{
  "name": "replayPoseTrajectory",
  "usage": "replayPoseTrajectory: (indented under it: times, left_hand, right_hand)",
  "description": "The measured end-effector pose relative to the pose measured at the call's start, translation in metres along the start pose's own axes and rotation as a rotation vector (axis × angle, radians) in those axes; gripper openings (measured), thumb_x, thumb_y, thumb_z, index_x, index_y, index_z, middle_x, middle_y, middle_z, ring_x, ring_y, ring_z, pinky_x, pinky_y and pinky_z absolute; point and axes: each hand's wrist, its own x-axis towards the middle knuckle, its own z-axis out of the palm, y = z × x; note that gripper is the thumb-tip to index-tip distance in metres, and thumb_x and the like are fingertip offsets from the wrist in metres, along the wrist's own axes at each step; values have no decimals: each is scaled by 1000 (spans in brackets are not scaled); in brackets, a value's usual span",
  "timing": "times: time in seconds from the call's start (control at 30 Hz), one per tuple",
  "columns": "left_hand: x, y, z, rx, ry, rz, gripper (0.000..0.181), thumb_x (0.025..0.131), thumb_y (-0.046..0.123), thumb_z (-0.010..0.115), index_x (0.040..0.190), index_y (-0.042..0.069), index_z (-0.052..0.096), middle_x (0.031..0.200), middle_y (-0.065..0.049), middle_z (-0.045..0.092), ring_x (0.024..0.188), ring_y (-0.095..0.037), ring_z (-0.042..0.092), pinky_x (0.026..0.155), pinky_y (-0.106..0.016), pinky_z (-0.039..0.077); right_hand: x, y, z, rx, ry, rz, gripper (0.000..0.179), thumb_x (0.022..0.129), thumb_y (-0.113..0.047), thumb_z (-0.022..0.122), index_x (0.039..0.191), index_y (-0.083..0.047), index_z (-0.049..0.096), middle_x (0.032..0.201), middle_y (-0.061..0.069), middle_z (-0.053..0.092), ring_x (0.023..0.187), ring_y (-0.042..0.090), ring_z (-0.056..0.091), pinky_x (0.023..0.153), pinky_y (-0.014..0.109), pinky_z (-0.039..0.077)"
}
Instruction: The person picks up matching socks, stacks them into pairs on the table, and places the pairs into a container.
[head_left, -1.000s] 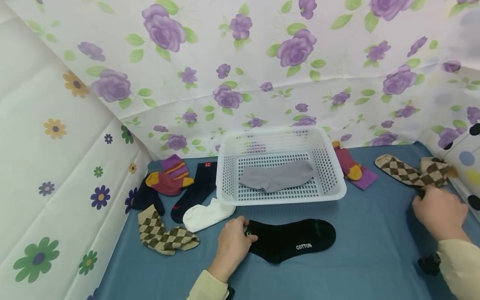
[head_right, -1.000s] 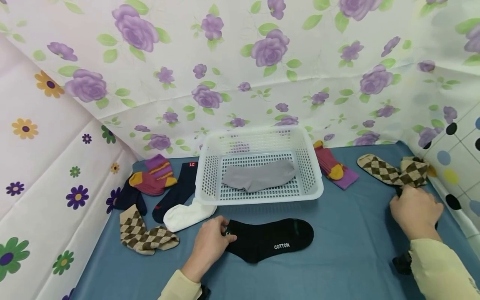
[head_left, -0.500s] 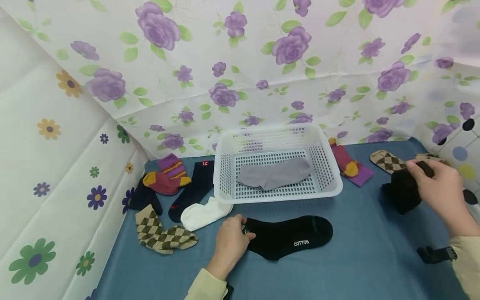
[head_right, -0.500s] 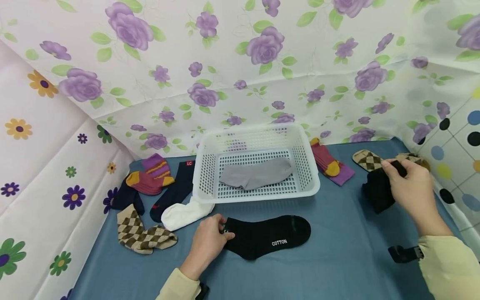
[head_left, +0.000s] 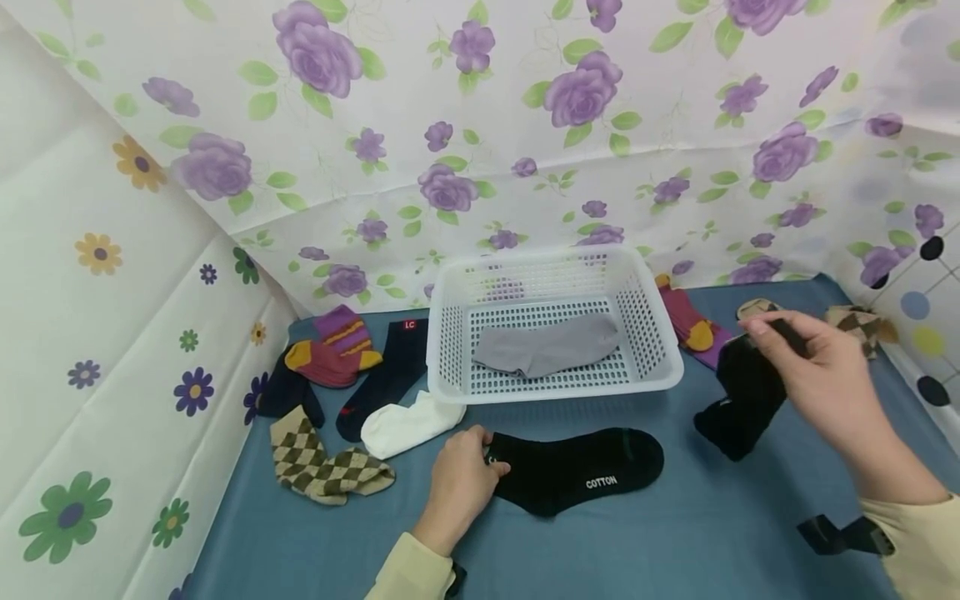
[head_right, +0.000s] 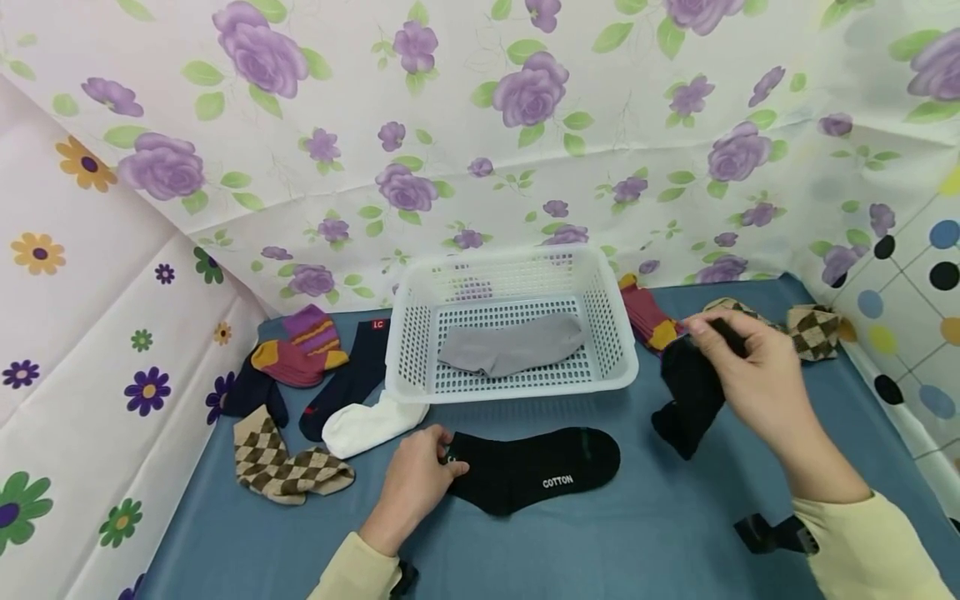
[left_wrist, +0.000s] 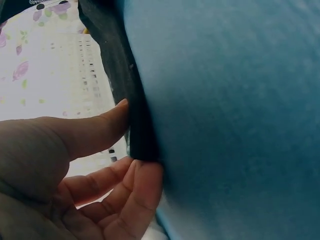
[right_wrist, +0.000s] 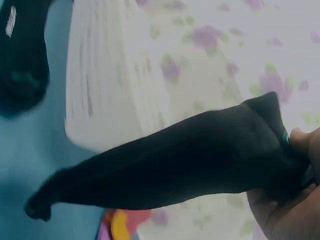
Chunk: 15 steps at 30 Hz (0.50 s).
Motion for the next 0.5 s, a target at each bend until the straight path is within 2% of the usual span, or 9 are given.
replayPoseTrajectory:
  times: [0.13, 0.2, 0.23, 0.3, 0.37, 0.4, 0.5]
  left_hand:
    - [-5, 7, -7, 33, 27, 22, 39, 74, 33, 79, 102, 11, 64, 83, -2, 60, 66, -13, 54, 54, -28, 43]
    - [-8, 14, -13, 30, 60, 57, 39, 77, 37, 76, 105, 12, 64, 84, -1, 60, 67, -12, 53, 53, -27, 41]
    - [-10, 18, -16, 22, 76, 80, 39, 78, 38, 74, 106, 13, 64, 84, -1, 60, 67, -10, 53, 53, -26, 41]
    - [-12, 27, -23, -15, 103, 130, 37, 80, 40, 72, 107, 15, 64, 85, 1, 60, 68, -9, 53, 55, -24, 41]
    - [-14, 36, -29, -62, 115, 179, 34, 82, 42, 69, 107, 19, 64, 87, 5, 61, 72, -9, 54, 59, -23, 43]
    - [-15, 40, -32, -84, 116, 199, 32, 83, 42, 68, 106, 20, 64, 88, 6, 60, 75, -9, 56, 62, -22, 45]
    - [-19, 52, -40, -175, 95, 248, 29, 85, 45, 65, 106, 24, 63, 94, 9, 62, 84, -9, 59, 71, -24, 49]
  right_hand:
    - [-13, -20, 17, 27, -84, -77, 24, 95, -36, 53, 110, -22, 65, 81, -9, 56, 56, 8, 43, 46, 26, 34]
    - [-19, -29, 26, 42, -116, -115, 20, 95, -34, 53, 108, -24, 66, 89, -13, 62, 63, 5, 47, 51, 23, 37]
    - [-22, -33, 30, 46, -128, -126, 19, 95, -33, 53, 107, -25, 66, 83, -11, 61, 59, 6, 46, 49, 24, 37]
    - [-27, -41, 37, 56, -143, -156, 17, 95, -31, 54, 106, -27, 66, 73, -9, 58, 50, 8, 40, 45, 25, 34]
    - [-31, -48, 43, 57, -152, -182, 16, 94, -31, 55, 106, -28, 65, 73, -9, 59, 49, 9, 37, 45, 25, 33]
    - [-32, -52, 47, 50, -155, -199, 16, 94, -31, 56, 106, -30, 65, 72, -10, 58, 45, 11, 30, 43, 27, 31]
    - [-37, -62, 56, 16, -177, -259, 17, 93, -33, 57, 107, -33, 65, 65, -10, 57, 37, 8, 27, 39, 25, 30]
